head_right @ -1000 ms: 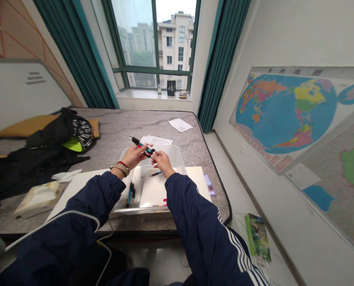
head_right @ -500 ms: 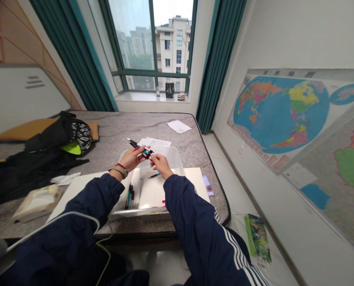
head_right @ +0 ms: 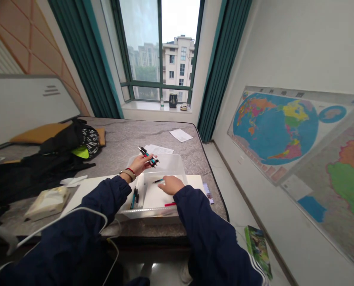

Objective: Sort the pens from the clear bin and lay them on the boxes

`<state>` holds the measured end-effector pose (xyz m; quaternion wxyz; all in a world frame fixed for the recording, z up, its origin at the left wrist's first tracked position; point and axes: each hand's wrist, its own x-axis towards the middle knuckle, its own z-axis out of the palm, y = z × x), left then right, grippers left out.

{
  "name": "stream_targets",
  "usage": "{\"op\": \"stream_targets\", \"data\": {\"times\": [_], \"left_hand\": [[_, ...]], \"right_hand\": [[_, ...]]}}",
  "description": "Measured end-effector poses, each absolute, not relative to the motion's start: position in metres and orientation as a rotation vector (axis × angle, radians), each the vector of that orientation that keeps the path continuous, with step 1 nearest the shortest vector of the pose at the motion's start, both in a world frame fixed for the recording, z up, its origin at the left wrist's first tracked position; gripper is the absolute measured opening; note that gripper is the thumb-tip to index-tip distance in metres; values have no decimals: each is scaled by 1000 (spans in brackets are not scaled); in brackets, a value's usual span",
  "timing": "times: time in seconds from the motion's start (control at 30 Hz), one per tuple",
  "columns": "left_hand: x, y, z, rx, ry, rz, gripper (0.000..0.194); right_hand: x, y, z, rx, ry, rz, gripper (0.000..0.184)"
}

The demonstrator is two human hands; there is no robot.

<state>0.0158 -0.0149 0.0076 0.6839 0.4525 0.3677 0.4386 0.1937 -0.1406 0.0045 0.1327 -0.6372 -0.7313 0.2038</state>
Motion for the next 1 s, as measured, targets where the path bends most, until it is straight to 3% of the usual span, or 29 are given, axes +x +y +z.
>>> {"op": "stream_targets", "data": {"times": [0.13,0.37,0.57,0.73,1.0], "left_hand": [[-6,-26,28,1024,831,974,34],[-113,-28,47,1020,1032,945,32],[-206,-23,-17,1042,1407,542,36],[-221,-25,-74,1244,1744,103,30],[-215,-12,-74,1913,1964,-229,24]], "right_hand": [[207,-196,18,-1683,-2322,682,50],[198,-245,10,-1513,-2266,598,40],[201,-252,0,-1548,-2381,529,25],[205,-255,3,-1502,-2424,555,34],[202,-264,17,-1451,-2489,593,39]]}}
